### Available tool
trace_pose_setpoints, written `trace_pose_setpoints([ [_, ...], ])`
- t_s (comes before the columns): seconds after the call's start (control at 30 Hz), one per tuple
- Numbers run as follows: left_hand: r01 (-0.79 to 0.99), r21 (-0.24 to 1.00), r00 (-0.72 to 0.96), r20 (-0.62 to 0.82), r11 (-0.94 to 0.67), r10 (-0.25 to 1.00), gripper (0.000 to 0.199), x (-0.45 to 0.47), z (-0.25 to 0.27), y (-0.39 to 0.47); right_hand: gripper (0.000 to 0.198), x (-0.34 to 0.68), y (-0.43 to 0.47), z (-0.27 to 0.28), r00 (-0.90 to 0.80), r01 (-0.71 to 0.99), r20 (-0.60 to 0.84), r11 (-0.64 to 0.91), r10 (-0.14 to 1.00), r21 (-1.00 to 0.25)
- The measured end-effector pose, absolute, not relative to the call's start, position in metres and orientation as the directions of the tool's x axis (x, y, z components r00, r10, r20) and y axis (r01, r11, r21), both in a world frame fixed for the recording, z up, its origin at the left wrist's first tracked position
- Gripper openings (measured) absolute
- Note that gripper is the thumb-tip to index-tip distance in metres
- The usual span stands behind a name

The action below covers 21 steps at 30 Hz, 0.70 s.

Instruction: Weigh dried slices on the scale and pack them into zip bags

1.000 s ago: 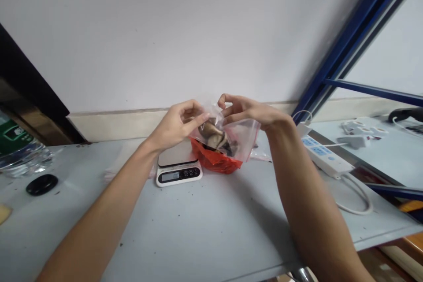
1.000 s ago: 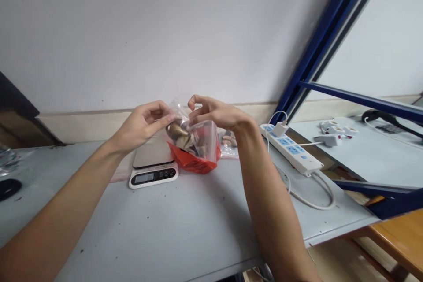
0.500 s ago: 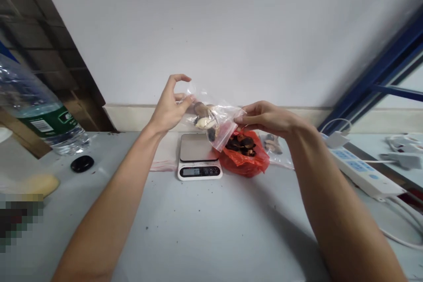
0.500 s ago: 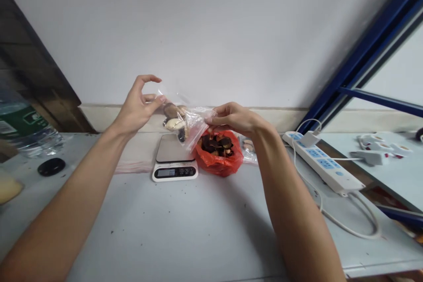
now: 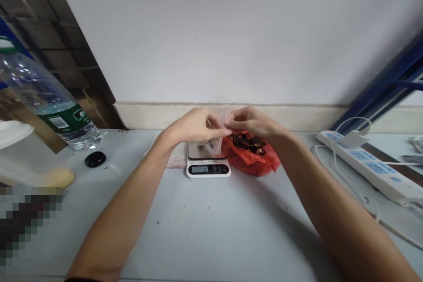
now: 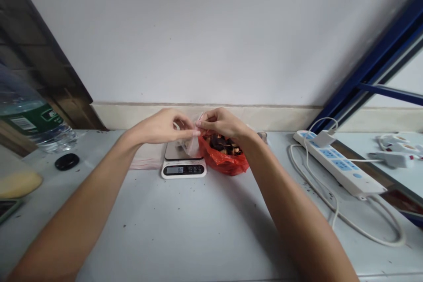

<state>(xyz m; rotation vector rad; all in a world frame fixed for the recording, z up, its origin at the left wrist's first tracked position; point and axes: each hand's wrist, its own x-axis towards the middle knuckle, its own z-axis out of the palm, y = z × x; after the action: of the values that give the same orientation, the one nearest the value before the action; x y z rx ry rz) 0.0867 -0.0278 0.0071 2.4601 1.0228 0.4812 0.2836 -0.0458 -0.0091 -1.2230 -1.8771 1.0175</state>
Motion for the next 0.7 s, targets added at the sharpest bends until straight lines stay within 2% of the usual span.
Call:
trace_pose_setpoints([
  [0.07,0.555,0.537,0.705,0.104,-0.636,0.702,0.021,0.089,0.006,-0.028,0.039,0.282,-0.047,-0.009,-0.328,0.411,0.115,0.251,0.937,-0.876],
  [0.17,0.55,0.528,0.701,0.13,-0.647,0.701,0.025,0.088,0.002,-0.024,0.041,0.282,-0.049,-0.009,-0.318,0.405,0.108,0.238,0.942,-0.883],
  [0.33,0.471,0.635,0.727,0.113,-0.612,0.677,0.026,0.081,0.0,-0.016,0.033,0.283,-0.05,-0.008,-0.381,0.42,0.113,0.281,0.918,-0.863],
  [0.4,0.428,0.665,0.757,0.106,-0.612,0.645,0.027,0.079,0.0,-0.015,0.027,0.283,-0.051,-0.008,-0.369,0.419,0.096,0.258,0.924,-0.87],
  [0.5,0.392,0.696,0.779,0.096,-0.601,0.62,0.024,0.079,-0.001,-0.014,0.02,0.281,-0.051,-0.01,-0.325,0.324,0.058,0.169,0.944,-0.931],
  [0.6,0.396,0.703,0.776,0.087,-0.59,0.625,0.023,0.081,-0.002,-0.014,0.028,0.278,-0.051,-0.012,-0.291,0.226,0.039,0.108,0.956,-0.968],
  [0.7,0.406,0.699,0.759,0.101,-0.588,0.644,0.022,0.083,-0.003,-0.015,0.033,0.278,-0.052,-0.012,-0.253,0.285,0.071,0.145,0.965,-0.947],
])
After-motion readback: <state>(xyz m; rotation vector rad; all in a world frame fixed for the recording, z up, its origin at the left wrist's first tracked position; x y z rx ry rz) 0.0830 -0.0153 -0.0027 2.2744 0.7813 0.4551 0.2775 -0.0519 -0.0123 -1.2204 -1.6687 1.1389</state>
